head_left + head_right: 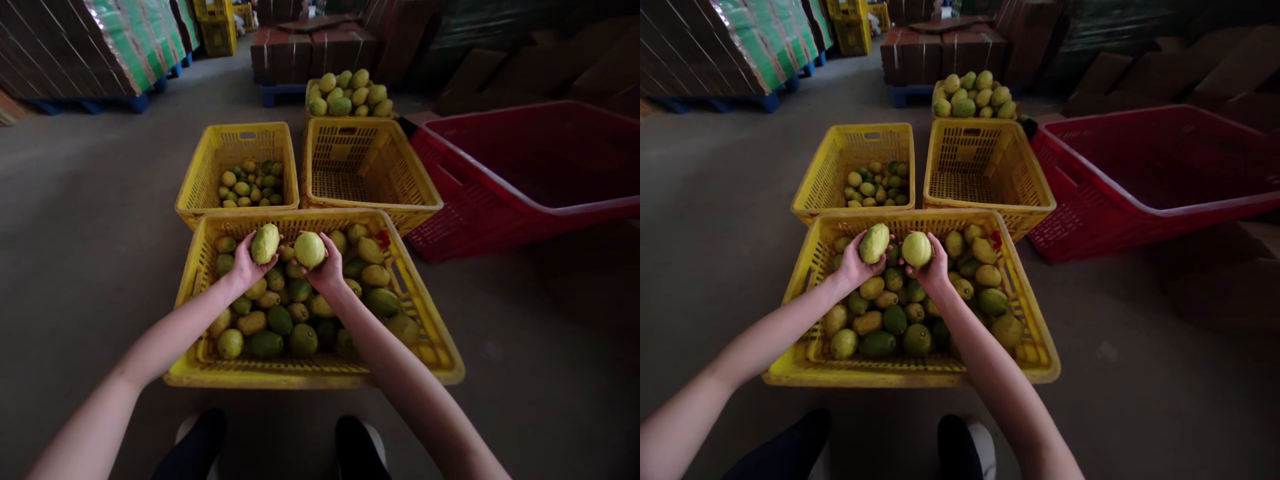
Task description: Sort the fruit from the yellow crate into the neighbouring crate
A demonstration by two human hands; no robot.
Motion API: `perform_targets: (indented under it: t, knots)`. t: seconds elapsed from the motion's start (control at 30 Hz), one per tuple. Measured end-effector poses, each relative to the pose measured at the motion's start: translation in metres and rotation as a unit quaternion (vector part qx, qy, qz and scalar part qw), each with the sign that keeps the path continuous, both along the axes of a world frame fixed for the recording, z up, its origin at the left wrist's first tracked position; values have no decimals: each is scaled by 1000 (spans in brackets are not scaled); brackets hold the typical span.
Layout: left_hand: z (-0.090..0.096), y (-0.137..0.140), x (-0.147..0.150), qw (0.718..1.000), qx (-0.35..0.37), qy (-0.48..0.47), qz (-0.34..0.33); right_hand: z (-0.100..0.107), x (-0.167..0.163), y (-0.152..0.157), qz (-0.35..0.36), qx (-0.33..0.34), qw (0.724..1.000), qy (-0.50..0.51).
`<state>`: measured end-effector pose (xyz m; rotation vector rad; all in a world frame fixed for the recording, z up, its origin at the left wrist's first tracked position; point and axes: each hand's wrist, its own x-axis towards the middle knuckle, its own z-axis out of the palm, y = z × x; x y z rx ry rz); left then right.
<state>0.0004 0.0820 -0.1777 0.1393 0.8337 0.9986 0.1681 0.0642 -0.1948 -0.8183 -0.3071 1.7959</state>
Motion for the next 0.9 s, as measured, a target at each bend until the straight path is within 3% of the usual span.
perform_targets:
  t: [0.17, 0.3, 0.53, 0.67, 0.77, 0.83, 0.9]
  knots:
    - [1, -8, 5, 998, 18, -33, 55, -1, -15, -7, -72, -46, 993, 86]
    - [0, -14, 9, 996, 44, -21, 74, -5, -27, -11, -82, -80, 987, 116]
    - [-2, -12, 6, 995, -9, -64, 76, 4, -21, -9, -102, -122, 981, 110]
    - [-2, -10, 2, 991, -42, -101, 77, -2, -24, -6, -63, -237, 970, 1]
    - [-2, -8, -1, 987, -60, -113, 94, -15, -30, -9, 25, -323, 940, -107]
    - [-1, -6, -3, 986, -63, -108, 109, -20, -33, -14, 75, -342, 926, -140]
    - [0, -3, -5, 985, -58, -98, 125, -16, -33, -15, 77, -335, 925, -162]
